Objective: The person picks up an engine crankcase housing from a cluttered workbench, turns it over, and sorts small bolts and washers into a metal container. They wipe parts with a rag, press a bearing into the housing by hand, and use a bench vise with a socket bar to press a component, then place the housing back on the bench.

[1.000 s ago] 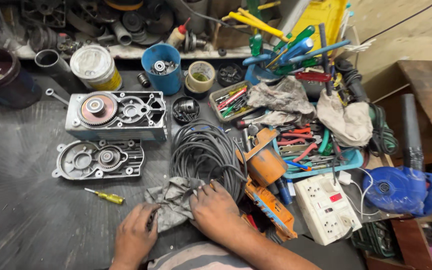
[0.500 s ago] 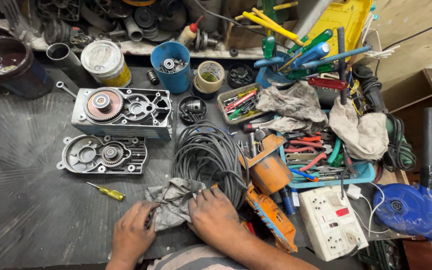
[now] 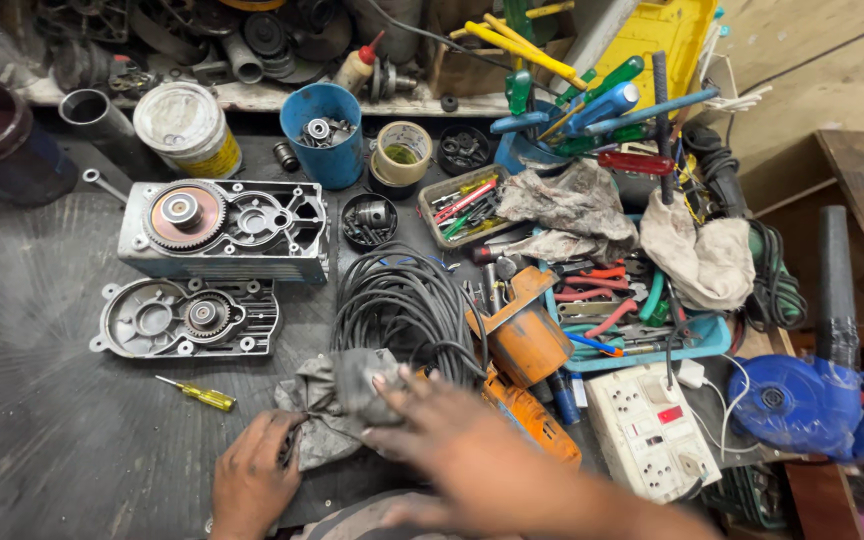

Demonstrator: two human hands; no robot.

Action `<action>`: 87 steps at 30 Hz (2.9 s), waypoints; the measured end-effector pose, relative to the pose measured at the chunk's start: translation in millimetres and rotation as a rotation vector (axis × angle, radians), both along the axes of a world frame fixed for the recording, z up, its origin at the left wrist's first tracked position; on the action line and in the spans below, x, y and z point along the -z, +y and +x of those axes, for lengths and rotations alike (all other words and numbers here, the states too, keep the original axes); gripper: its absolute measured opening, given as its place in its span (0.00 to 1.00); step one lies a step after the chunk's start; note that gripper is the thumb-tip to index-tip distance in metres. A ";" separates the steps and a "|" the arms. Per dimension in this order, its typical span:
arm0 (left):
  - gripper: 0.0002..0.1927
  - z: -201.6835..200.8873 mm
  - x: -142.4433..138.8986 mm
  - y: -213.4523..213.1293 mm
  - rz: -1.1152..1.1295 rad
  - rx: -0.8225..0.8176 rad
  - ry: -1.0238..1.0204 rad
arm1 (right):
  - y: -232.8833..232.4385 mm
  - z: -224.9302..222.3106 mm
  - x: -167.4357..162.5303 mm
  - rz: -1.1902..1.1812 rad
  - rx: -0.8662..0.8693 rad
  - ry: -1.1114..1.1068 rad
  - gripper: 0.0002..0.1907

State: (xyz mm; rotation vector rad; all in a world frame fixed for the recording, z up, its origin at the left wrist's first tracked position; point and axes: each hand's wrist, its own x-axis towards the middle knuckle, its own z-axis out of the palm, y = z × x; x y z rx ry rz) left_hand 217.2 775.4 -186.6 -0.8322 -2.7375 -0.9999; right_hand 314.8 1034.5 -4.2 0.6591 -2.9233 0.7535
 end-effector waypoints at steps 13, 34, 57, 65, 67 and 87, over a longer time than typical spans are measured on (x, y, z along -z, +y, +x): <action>0.20 -14.1 -0.5 0.9 0.021 0.037 0.047 | 190.6 -264.1 92.5 0.162 0.666 0.006 0.17; 0.24 -24.9 -12.2 -5.5 0.037 0.078 -0.037 | 172.5 -291.6 85.8 0.377 0.673 0.109 0.14; 0.11 -22.1 -29.8 -64.5 0.166 0.220 -0.190 | -78.0 -55.4 -14.8 0.162 0.017 0.156 0.11; 0.08 -32.6 -34.1 -227.9 0.359 -0.293 -0.430 | -255.0 -74.5 76.2 0.007 -0.078 0.096 0.13; 0.07 -32.6 -27.4 -281.2 0.444 -0.286 -0.271 | -292.1 -96.9 99.5 0.072 -0.123 0.092 0.24; 0.10 -148.7 -57.4 -435.7 0.148 0.046 -0.089 | -449.1 -116.6 147.3 -0.114 0.400 0.232 0.15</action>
